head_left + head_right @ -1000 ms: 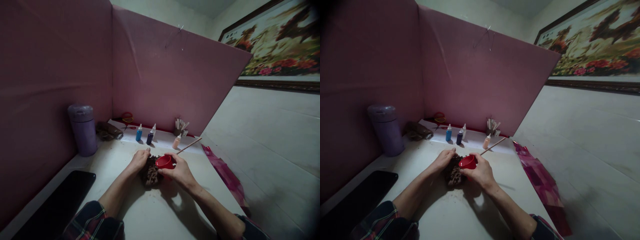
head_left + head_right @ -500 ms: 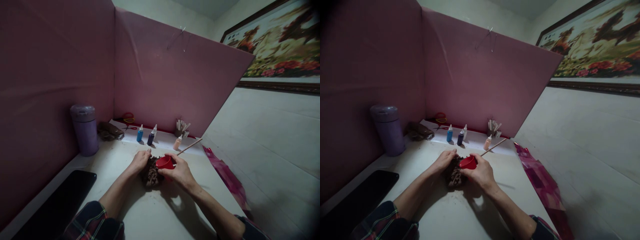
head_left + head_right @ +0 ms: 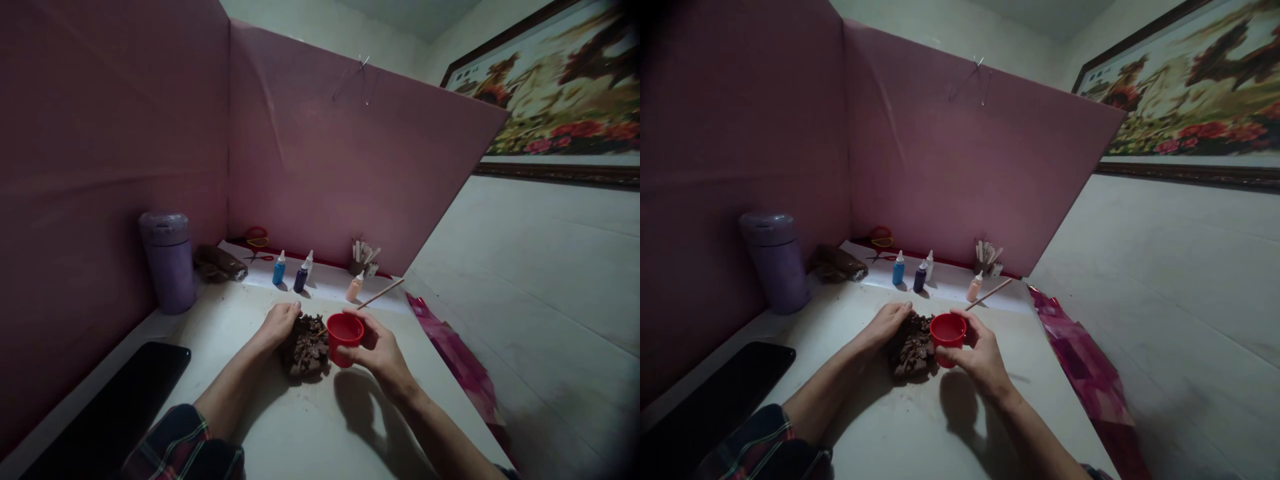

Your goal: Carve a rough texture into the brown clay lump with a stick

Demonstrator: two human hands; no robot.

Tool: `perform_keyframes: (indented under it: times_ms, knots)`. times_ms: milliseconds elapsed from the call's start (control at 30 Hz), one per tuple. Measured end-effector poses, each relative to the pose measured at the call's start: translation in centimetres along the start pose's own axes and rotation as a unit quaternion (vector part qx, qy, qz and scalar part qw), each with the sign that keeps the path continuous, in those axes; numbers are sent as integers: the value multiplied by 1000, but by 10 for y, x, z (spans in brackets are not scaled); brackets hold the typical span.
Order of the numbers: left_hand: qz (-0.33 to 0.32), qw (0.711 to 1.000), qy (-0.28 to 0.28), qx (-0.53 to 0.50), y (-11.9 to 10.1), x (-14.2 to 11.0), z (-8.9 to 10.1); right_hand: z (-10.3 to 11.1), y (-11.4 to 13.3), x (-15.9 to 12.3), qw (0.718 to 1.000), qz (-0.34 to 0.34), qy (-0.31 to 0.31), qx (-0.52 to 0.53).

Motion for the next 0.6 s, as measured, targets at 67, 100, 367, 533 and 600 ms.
perform_keyframes:
  times_ms: [67,100,367,533,600]
  knots:
    - [-8,1000,-1,11,2,2,-1,9,-4,-6,1000,-5,5,-9]
    - [-11,1000,-1,19,4,4,-1,14,-7,-9,1000,-9,5,-12]
    - [10,999,-9,40,12,9,-1,73,-54,0,996,-17,-85,5]
    - [14,999,-14,42,9,6,0,78,-63,43,991,4,-126,36]
    - [16,999,-8,43,8,5,0,69,-64,63,991,3,-123,50]
Point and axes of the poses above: each hand's wrist, its own x-axis towards the middle knuckle, its own z-axis out of the back of the hand, y = z × x, the point moved 7 cm from there along x, towards the middle knuckle, and after that the axes turned 8 degrees about x, right-handed, at the moved point
